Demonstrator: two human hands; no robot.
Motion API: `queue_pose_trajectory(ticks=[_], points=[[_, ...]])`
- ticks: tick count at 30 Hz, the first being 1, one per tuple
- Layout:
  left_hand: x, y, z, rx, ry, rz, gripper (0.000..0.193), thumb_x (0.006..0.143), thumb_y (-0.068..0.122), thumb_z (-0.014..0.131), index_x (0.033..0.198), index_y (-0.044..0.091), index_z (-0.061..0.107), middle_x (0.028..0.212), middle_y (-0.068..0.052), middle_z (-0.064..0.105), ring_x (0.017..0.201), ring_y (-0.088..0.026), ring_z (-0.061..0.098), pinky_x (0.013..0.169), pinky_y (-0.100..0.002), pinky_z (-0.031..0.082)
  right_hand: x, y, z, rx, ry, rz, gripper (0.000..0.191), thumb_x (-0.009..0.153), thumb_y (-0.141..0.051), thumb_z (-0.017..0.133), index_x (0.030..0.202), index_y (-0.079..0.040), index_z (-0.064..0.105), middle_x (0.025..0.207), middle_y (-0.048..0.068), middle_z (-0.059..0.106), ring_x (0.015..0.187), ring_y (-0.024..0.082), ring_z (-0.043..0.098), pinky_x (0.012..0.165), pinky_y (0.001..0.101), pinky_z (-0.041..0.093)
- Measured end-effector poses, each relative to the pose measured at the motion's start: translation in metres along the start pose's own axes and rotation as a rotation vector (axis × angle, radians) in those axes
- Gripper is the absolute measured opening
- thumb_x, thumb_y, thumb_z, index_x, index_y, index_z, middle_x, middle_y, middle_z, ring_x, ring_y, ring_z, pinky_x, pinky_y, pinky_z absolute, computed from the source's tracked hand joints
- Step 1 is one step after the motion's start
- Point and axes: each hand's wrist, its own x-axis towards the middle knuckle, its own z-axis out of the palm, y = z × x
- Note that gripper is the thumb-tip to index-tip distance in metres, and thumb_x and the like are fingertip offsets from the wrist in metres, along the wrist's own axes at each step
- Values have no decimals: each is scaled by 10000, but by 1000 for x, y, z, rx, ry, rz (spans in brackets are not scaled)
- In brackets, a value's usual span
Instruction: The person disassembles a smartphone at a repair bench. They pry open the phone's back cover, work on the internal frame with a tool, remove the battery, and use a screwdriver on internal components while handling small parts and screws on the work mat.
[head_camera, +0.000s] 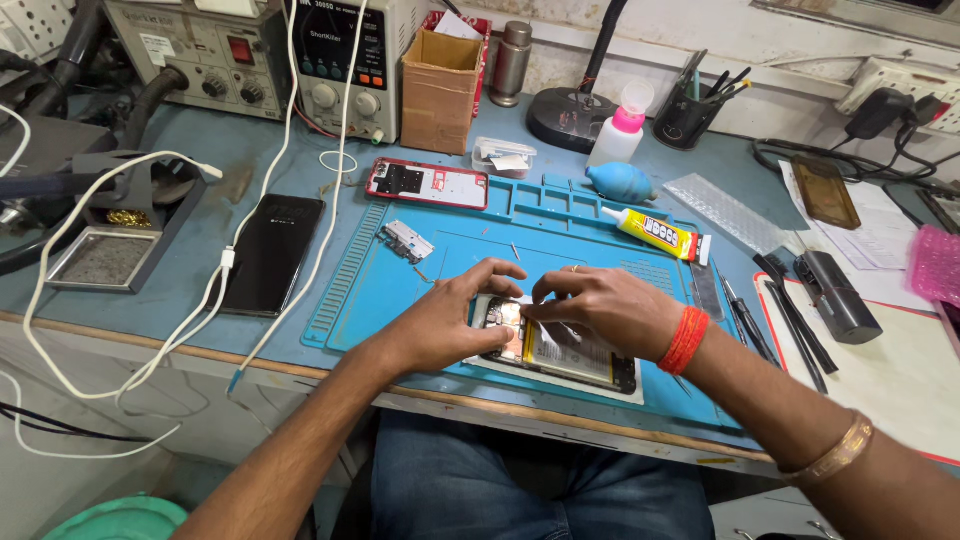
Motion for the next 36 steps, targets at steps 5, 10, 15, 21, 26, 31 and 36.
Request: queue_pose_trajectory(ticks=[5, 10, 15, 21, 26, 31, 36], points=[[0, 1, 0, -4, 5, 21, 630, 798, 231, 746, 1374, 146, 504, 1302, -114, 700, 1213, -274, 682, 1032, -408, 524, 0, 3, -2, -100, -57, -19, 541, 752, -42, 726, 1256, -239, 751, 1164, 38, 639, 1025, 267, 630, 762, 391, 565], [1, -2, 2, -25, 14, 27, 636, 815, 229, 731, 1390, 135, 475, 1290, -123, 699, 1208, -273, 687, 1009, -402, 543, 5, 5, -4, -48, 72, -130, 541, 632, -59, 689, 1144, -205, 785, 1172, 52, 613, 1132, 285, 572, 881, 374, 549], [1, -6, 2, -27, 43, 58, 640, 856, 215, 694, 1431, 125, 427, 1268, -140, 711, 1226, -276, 685, 1011, -399, 539, 7, -1, 6, -73, 99, -132, 352, 794, -87, 712, 1125, -179, 787, 1135, 48, 615, 1142, 267, 568, 919, 368, 536], [0, -6, 3, -9, 70, 103, 586, 859, 177, 669, 1400, 108, 455, 1238, -130, 734, 1210, -276, 696, 1006, -385, 531, 5, -5, 7, -98, 84, -84, 443, 757, -47, 688, 1162, -198, 787, 1128, 69, 622, 1135, 290, 582, 907, 390, 531], [-3, -4, 4, 103, 152, 152, 358, 841, 119, 652, 1194, 55, 641, 1137, -130, 738, 1085, -283, 717, 968, -381, 549, -15, -12, -2, 11, 95, 189, 547, 767, -1, 685, 1263, -227, 733, 1191, 59, 651, 1056, 293, 609, 873, 410, 536], [-6, -4, 9, 213, 166, 191, 241, 854, 71, 611, 1049, 40, 750, 1081, -98, 718, 1005, -279, 685, 893, -392, 555, -21, -19, 5, 94, 140, 262, 543, 776, -21, 700, 1271, -243, 722, 1161, 53, 660, 994, 282, 634, 820, 412, 551], [-7, -3, 10, 296, 189, 296, 233, 857, 59, 622, 1029, 50, 779, 1081, -99, 719, 1064, -286, 663, 965, -410, 515, -14, -20, 10, 79, 167, 237, 501, 794, -2, 687, 1213, -267, 762, 1159, 39, 672, 975, 271, 644, 799, 403, 564]])
